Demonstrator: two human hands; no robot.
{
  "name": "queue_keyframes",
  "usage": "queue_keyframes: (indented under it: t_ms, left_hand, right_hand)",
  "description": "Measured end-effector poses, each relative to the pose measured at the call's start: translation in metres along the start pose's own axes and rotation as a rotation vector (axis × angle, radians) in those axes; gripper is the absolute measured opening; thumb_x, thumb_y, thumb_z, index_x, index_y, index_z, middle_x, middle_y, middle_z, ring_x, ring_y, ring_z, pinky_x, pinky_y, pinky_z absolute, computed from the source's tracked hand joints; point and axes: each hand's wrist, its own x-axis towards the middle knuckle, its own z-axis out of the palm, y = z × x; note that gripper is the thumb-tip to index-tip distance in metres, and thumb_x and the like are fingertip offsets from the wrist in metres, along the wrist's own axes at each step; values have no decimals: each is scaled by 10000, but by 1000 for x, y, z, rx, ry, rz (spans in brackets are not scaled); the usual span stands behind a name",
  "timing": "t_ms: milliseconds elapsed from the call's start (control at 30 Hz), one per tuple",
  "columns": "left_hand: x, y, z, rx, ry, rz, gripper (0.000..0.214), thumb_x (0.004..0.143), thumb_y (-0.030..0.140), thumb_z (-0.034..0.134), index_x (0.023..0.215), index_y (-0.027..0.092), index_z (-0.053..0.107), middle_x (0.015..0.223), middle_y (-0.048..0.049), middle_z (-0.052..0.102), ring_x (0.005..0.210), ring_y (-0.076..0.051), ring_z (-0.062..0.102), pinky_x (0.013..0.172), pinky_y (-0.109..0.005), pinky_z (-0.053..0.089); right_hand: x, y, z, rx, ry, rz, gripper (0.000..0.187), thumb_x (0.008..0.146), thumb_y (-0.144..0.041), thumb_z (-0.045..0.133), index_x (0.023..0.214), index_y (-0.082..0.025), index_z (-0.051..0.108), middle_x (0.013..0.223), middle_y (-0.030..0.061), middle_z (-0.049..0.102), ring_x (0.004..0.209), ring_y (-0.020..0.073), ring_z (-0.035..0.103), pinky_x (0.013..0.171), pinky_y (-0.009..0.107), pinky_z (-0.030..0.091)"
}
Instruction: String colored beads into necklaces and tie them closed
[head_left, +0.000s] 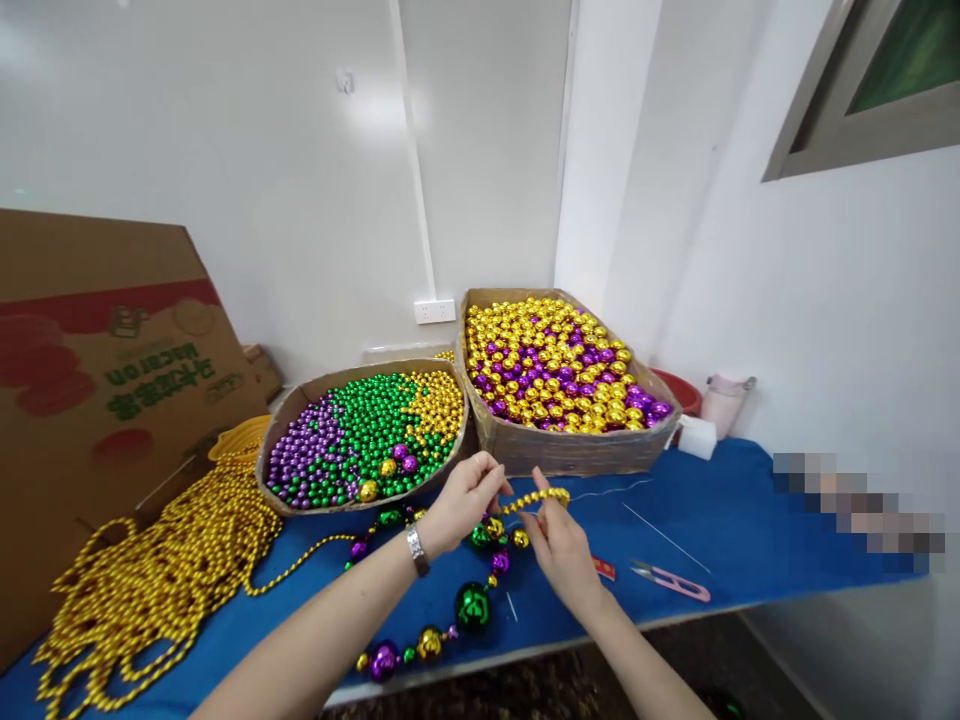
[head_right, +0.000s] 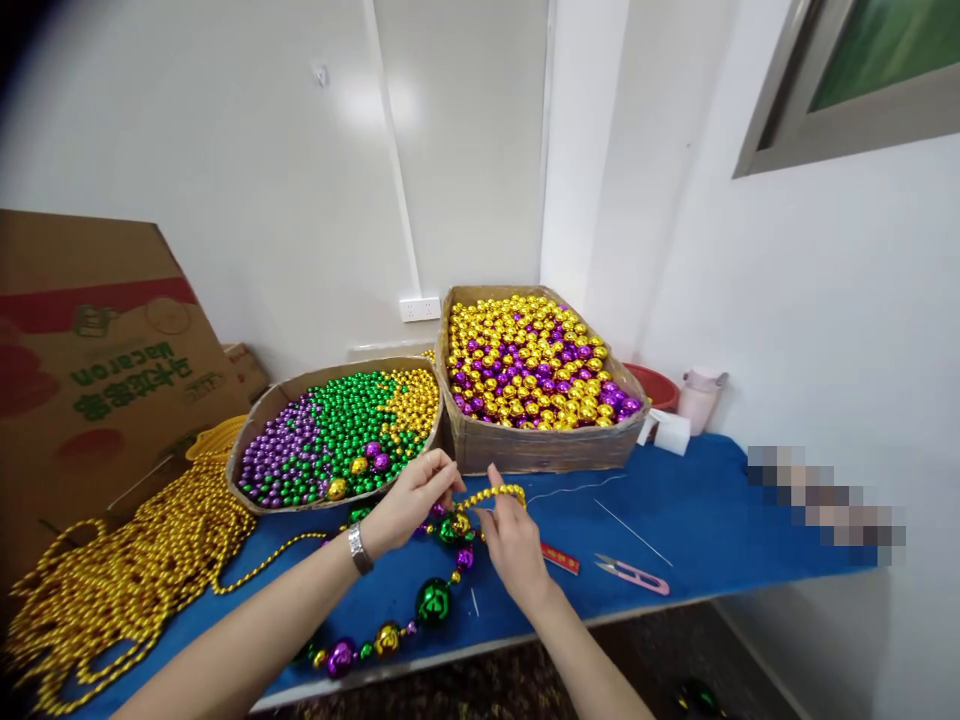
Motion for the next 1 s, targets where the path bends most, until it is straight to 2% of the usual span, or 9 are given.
queue_keyframes:
  t_ms: [133,300,400,467,533,600,767,900,1000]
  left_hand:
    - [1,-21,-6,337,-90,114,213,832,289,483,655,180,528,598,15,531,528,-118,466,500,-227,317]
    - [8,-34,-7,437,-211,113,181,815,198,465,659,168,551,568,17,518,521,-114,436,497,-221,296]
    - [9,-42,-9,338,-103,83,235,834,281,474,633,165,510,557,25,479,531,-110,410,489,-212,291]
    - [8,-46,-12,241,-7,68,254,846,325,470,652,164,499,576,27,478,548,-109,412,504,-208,305]
    - [4,-50,-14,159,49,57,260,856,348,463,678,162,500,597,26,487,563,-109,418,523,-209,321]
    - [-1,-52,-13,132,56,70,261,866,354,453,701,159,508,621,20,500,579,-110,426,540,-214,330]
    - [-18,-50,-3,216,9,156,238,890,332,430,749,159,514,665,11,512,605,-112,434,572,-225,338]
    - [-30,-50,3,288,-12,199,214,901,309,413,772,164,503,669,18,488,598,-107,415,570,-224,326]
    - [-34,-51,4,292,-11,224,214,900,294,415,753,161,496,674,17,483,607,-106,416,584,-226,329]
  right_hand:
    - [2,15,15,-18,16,-64,371,950,-276,315,1232,-268,556,828,107,593,814,262,558,819,474,439]
    - [0,8,25,0,-11,-56,376,947,-250,317,1183,-240,609,793,115,598,789,260,567,804,486,448]
    - [-11,-8,16,35,-33,-10,383,941,-261,363,1289,-201,510,920,123,626,784,223,592,776,404,489]
    - [-21,-19,2,124,-141,35,391,932,-289,408,1306,-207,486,989,98,641,720,171,616,701,304,519]
    - [-28,-28,-14,281,-333,112,341,921,-331,436,1218,-232,572,931,55,680,661,151,635,641,254,519]
    - [-29,-33,-28,391,-391,210,300,911,-362,451,1114,-245,639,867,34,701,702,169,654,667,257,511]
    - [-9,-38,-26,584,-96,409,227,821,-408,587,917,-239,705,943,59,689,886,232,624,809,315,458]
    - [0,-43,-1,763,-21,515,309,821,-457,576,963,-200,673,899,63,684,885,228,619,769,315,477]
    - [0,-47,12,869,49,588,302,814,-471,586,912,-190,641,823,38,663,751,182,607,620,261,478]
